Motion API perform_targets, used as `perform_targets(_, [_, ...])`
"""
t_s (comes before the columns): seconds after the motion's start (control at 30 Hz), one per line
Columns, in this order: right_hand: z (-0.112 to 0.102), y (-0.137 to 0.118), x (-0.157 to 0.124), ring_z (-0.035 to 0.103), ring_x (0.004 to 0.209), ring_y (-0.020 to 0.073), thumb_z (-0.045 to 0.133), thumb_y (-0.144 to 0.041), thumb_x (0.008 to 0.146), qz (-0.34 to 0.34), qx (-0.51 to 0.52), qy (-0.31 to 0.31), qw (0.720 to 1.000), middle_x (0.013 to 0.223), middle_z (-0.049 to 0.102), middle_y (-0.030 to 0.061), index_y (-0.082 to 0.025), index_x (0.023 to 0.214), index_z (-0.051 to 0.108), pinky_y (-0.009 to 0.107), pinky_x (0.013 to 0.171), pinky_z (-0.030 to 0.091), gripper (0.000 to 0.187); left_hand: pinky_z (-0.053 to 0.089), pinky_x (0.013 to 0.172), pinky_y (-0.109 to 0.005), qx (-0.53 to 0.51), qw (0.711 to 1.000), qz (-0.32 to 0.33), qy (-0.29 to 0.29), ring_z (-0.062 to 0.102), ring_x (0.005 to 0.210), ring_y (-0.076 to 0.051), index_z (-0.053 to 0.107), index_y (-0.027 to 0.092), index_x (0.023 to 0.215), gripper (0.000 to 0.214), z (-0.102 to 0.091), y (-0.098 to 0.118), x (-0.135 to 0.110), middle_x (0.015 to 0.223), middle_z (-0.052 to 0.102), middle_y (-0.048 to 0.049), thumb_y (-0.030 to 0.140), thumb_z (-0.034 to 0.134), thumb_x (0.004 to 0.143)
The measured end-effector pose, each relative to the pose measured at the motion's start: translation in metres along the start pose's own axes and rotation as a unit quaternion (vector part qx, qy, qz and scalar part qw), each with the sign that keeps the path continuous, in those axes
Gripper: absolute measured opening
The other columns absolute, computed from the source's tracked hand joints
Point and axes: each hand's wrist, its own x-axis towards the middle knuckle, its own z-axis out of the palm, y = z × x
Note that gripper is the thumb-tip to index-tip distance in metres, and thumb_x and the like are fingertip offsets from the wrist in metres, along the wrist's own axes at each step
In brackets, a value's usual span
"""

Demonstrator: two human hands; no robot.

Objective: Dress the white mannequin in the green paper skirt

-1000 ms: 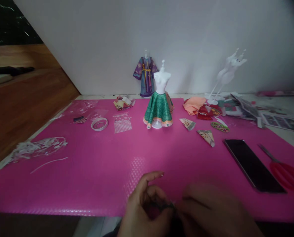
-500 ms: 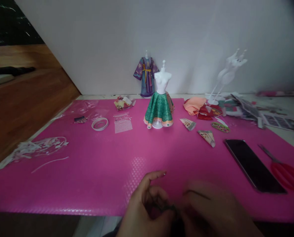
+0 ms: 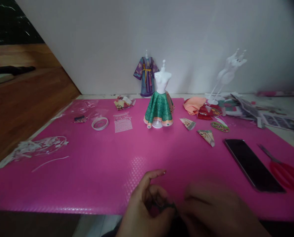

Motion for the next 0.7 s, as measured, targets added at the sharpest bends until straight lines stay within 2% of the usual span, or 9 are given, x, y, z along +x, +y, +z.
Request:
perform_targets(0.27, [-0.001, -0.002, 0.005, 0.048, 0.049, 0.0106, 0.044, -0.011, 0.088, -0.015, -0.011, 0.015, 1.000, 0.058, 0.058, -0.0027, -0.021, 0.061, 0.060, 0.027, 0.047, 0.028, 0.033, 0.038, 0.058, -0.024, 0.027, 1.000, 0.006, -0.005, 0.053, 0.060, -0.011, 0.044, 0.020, 0.113, 0.061, 0.000, -0.001, 0.000, 0.065, 0.059, 0.0078, 0.006, 0.053, 0.055])
perform_targets(0.43, [-0.001, -0.002, 0.010, 0.044, 0.048, 0.0101, 0.041, -0.008, 0.087, -0.033, -0.011, 0.054, 0.998, 0.056, 0.056, -0.0032, -0.020, 0.059, 0.056, 0.027, 0.047, 0.026, 0.035, 0.040, 0.061, -0.024, 0.032, 0.999, 0.015, -0.024, 0.054, 0.063, -0.011, 0.045, 0.021, 0.115, 0.062, -0.001, -0.003, 0.001, 0.066, 0.059, 0.0077, 0.004, 0.052, 0.056])
perform_targets(0.57, [-0.001, -0.004, 0.013, 0.040, 0.046, 0.0094, 0.040, -0.006, 0.081, -0.032, 0.006, 0.065, 0.997, 0.053, 0.053, -0.0038, -0.020, 0.056, 0.052, 0.027, 0.046, 0.023, 0.031, 0.040, 0.061, -0.023, 0.032, 0.999, 0.017, -0.037, 0.055, 0.064, -0.011, 0.045, 0.021, 0.118, 0.065, -0.001, -0.002, -0.001, 0.068, 0.059, 0.0078, 0.002, 0.052, 0.057])
perform_targets(0.7, [0.000, -0.004, 0.010, 0.043, 0.048, 0.0096, 0.043, -0.006, 0.076, -0.012, 0.010, 0.050, 0.999, 0.054, 0.055, -0.0024, -0.019, 0.056, 0.054, 0.026, 0.047, 0.025, 0.026, 0.040, 0.061, -0.022, 0.053, 0.998, 0.018, -0.043, 0.055, 0.066, -0.011, 0.045, 0.023, 0.122, 0.070, 0.000, -0.003, -0.002, 0.071, 0.057, 0.0076, -0.001, 0.052, 0.056])
